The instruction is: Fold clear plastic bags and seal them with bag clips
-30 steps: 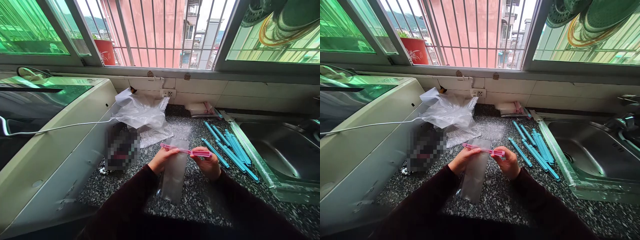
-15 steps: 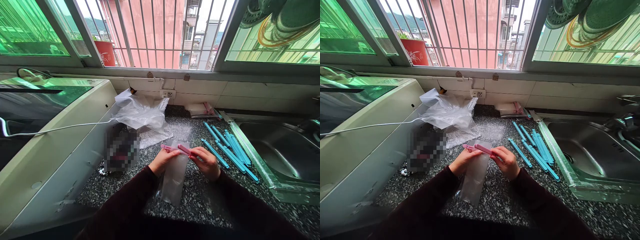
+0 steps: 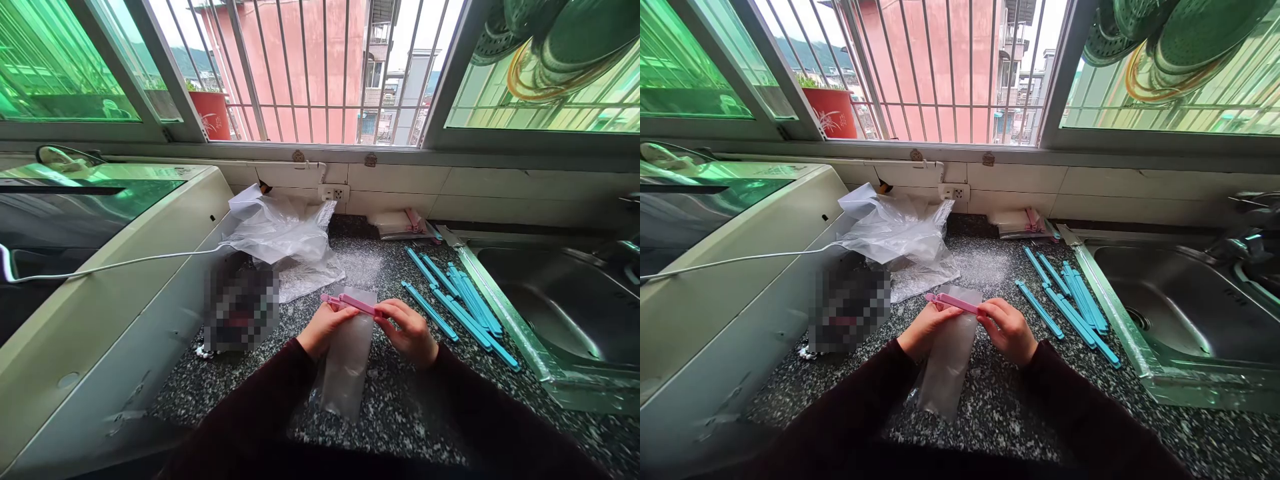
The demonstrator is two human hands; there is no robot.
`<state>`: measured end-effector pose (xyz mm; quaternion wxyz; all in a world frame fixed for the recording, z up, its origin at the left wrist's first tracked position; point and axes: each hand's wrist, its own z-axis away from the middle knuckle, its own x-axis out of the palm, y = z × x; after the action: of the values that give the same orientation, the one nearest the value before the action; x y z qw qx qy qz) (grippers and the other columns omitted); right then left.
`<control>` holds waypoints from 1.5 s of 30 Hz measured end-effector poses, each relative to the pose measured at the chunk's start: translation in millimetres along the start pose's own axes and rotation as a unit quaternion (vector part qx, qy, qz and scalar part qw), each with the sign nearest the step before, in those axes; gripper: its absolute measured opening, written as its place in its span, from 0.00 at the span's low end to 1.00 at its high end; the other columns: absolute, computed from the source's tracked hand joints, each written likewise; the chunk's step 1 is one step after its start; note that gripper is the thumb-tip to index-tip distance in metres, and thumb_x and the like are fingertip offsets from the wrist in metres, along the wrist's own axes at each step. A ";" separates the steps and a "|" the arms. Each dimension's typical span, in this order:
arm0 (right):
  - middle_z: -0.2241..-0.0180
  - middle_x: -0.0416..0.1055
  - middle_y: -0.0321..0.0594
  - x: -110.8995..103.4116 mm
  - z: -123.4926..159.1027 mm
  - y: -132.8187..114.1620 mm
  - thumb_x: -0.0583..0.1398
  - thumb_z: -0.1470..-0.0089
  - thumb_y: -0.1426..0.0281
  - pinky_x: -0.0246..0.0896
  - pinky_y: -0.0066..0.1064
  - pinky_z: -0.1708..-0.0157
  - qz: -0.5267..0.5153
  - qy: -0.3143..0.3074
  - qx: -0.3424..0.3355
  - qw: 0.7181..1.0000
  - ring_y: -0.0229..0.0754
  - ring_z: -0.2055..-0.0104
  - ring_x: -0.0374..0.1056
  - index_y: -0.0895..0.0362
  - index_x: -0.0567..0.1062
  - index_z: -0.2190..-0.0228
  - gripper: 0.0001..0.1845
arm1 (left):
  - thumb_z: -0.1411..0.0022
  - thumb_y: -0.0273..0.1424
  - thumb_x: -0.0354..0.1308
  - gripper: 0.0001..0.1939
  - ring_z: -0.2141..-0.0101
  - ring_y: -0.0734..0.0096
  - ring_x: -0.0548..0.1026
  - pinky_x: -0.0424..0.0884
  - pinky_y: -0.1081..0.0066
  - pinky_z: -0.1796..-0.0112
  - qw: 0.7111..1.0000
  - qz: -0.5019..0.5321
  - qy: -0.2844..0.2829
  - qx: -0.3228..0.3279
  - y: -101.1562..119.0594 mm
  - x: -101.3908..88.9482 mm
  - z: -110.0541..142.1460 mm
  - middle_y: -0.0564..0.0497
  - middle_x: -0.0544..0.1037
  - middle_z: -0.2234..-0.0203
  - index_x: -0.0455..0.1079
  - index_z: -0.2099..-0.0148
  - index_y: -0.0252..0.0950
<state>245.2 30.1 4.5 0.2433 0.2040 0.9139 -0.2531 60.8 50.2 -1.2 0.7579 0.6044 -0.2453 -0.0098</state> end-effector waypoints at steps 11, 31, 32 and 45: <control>0.68 0.71 0.43 1.7 0.8 -0.1 0.56 0.46 0.76 0.69 0.30 0.68 0.004 -0.026 0.021 0.999 0.39 0.67 0.69 0.56 0.72 0.61 0.10 | 0.58 0.41 0.67 0.20 0.69 0.68 0.72 0.64 0.70 0.63 1.000 -0.019 0.001 0.022 -6.1 -2.8 -3.8 0.47 0.77 0.72 0.75 0.67 0.30; 0.70 0.70 0.42 3.1 1.3 0.6 0.55 0.46 0.75 0.69 0.31 0.69 0.029 -0.033 0.034 0.998 0.39 0.69 0.68 0.56 0.71 0.64 0.08 | 0.60 0.46 0.66 0.23 0.77 0.76 0.65 0.59 0.75 0.74 0.998 -0.052 0.037 0.009 11.8 -0.3 2.6 0.52 0.72 0.79 0.72 0.72 0.29; 0.70 0.70 0.42 3.3 1.5 0.7 0.55 0.46 0.75 0.68 0.31 0.69 0.029 -0.033 0.034 0.998 0.40 0.69 0.68 0.56 0.72 0.64 0.08 | 0.60 0.47 0.65 0.24 0.79 0.78 0.63 0.56 0.75 0.75 0.997 -0.054 0.058 0.016 11.6 -0.3 2.0 0.53 0.70 0.81 0.71 0.73 0.29; 0.76 0.71 0.38 0.5 -2.5 0.9 0.60 0.53 0.57 0.64 0.29 0.76 -0.254 -0.086 0.364 0.892 0.36 0.76 0.66 0.58 0.73 0.70 0.16 | 0.63 0.37 0.67 0.17 0.81 0.79 0.63 0.57 0.76 0.77 0.981 0.146 0.126 0.034 26.2 -10.0 -3.3 0.57 0.66 0.84 0.63 0.77 0.33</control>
<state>244.4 32.3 5.8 0.1571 0.0171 0.7537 -0.6379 45.9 63.4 18.9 0.7553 0.5837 -0.2336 0.1853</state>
